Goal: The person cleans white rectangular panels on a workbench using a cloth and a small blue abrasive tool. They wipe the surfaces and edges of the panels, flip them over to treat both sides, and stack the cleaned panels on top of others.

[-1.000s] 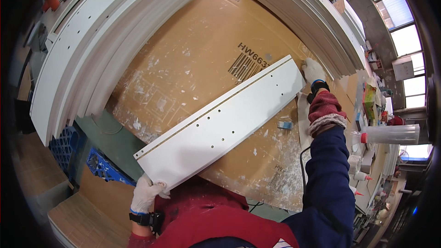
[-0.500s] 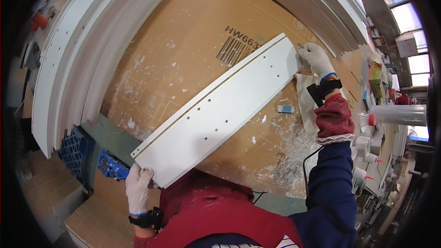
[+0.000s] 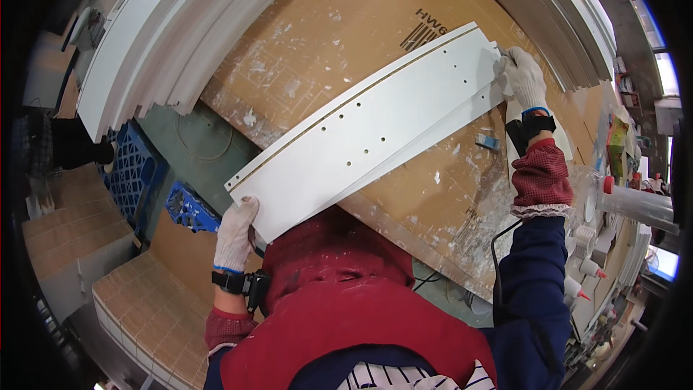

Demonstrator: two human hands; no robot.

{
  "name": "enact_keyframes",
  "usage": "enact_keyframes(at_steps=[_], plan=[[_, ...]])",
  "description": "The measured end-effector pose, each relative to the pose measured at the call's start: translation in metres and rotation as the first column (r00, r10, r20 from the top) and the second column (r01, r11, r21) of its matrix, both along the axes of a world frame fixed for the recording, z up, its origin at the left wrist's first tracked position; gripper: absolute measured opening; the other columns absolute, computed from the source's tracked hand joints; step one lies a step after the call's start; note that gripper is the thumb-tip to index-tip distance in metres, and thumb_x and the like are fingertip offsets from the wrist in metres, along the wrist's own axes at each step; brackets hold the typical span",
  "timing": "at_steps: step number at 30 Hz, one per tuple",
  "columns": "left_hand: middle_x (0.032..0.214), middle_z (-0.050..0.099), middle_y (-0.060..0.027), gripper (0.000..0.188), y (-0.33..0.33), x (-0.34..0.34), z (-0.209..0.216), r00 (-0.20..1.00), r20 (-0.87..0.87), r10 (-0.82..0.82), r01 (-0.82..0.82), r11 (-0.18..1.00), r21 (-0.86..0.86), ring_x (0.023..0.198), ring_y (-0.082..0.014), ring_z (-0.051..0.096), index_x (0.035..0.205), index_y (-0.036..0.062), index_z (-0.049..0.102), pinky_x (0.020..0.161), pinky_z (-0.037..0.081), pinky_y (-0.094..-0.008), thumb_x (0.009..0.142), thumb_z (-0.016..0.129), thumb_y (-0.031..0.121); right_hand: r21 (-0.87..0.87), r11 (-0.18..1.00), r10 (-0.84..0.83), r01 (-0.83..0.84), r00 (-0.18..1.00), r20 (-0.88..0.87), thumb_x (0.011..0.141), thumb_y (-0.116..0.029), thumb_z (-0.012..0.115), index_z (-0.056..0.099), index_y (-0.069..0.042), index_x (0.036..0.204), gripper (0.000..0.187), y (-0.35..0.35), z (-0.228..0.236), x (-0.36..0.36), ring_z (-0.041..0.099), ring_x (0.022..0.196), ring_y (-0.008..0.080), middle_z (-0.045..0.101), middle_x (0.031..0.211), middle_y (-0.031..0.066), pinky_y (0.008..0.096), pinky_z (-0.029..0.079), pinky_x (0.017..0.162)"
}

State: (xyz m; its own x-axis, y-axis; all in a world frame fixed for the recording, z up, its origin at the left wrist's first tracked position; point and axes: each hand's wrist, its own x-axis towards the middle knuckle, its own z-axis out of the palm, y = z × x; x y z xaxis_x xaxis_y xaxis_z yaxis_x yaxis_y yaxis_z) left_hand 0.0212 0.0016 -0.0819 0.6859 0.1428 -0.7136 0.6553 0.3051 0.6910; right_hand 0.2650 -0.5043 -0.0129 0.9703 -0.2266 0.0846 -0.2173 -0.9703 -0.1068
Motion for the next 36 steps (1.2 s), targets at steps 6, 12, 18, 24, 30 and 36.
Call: enact_keyframes(at_steps=[6,12,18,24,30,36], plan=[[0.103,0.063,-0.0096,0.041,-0.011,0.008,0.007,0.995,0.085,-0.056,0.055,0.998,0.017,0.091,-0.0153,0.063,0.120,-0.0041,0.053,0.079,0.052,-0.0306,0.094,0.057,0.027,-0.084,0.967,0.238,-0.242,0.970,-0.053,0.092,-0.028,0.053,0.058,-0.006,0.100,0.025,0.042,-0.020,-0.037,0.060,0.092,0.0409,0.063,0.095,0.0208,0.0493,0.047,0.079],[0.106,0.064,-0.0123,0.052,-0.008,0.005,-0.012,0.980,0.139,0.145,-0.125,0.982,-0.141,0.087,-0.0181,0.066,0.126,-0.0055,0.049,0.069,0.058,-0.0323,0.098,0.049,0.039,-0.094,0.826,0.562,-0.556,0.825,0.055,0.089,-0.020,0.054,0.057,-0.010,0.094,0.012,0.156,-0.032,-0.110,0.059,0.077,0.0268,0.057,0.081,0.0107,0.0396,0.048,0.064],[0.122,0.059,-0.0157,0.059,-0.006,0.010,0.006,0.950,0.174,0.259,-0.148,0.865,-0.479,0.098,-0.0227,0.066,0.135,-0.0035,0.042,0.084,0.056,-0.0351,0.102,0.036,0.045,-0.162,0.456,0.872,-0.875,0.403,0.278,0.082,-0.016,0.055,0.055,-0.016,0.085,0.003,0.308,-0.032,-0.215,0.050,0.058,0.0114,0.049,0.071,-0.0027,0.0264,0.036,0.046],[0.109,0.064,-0.0214,0.066,0.016,-0.002,-0.011,0.969,0.228,0.098,0.046,0.831,-0.555,0.081,-0.0237,0.070,0.127,-0.0067,0.048,0.060,0.060,-0.0347,0.098,0.041,0.052,0.313,0.327,0.908,-0.892,0.388,0.157,0.079,-0.012,0.061,0.065,-0.010,0.085,0.008,0.312,-0.018,-0.239,0.065,0.062,0.0225,0.064,0.075,0.0075,0.0335,0.051,0.051],[0.083,0.065,-0.0130,0.052,0.010,-0.007,-0.016,0.960,0.278,-0.012,0.102,0.944,-0.314,0.066,-0.0205,0.066,0.106,-0.0052,0.057,0.054,0.058,-0.0323,0.097,0.048,0.045,0.157,0.755,0.648,-0.637,0.761,-0.033,0.088,-0.016,0.059,0.063,-0.017,0.107,0.020,0.270,-0.021,-0.202,0.062,0.071,0.0292,0.061,0.083,0.0086,0.0400,0.050,0.062],[0.079,0.063,-0.0068,0.041,0.008,-0.012,0.009,0.935,0.307,-0.175,0.228,0.963,-0.145,0.062,-0.0137,0.062,0.097,-0.0040,0.062,0.053,0.054,-0.0260,0.090,0.062,0.036,0.548,0.224,0.958,-0.806,0.287,0.030,0.082,-0.013,0.065,0.063,-0.010,0.102,0.021,0.300,-0.016,-0.239,0.063,0.075,0.0285,0.061,0.083,0.0095,0.0391,0.051,0.065]])
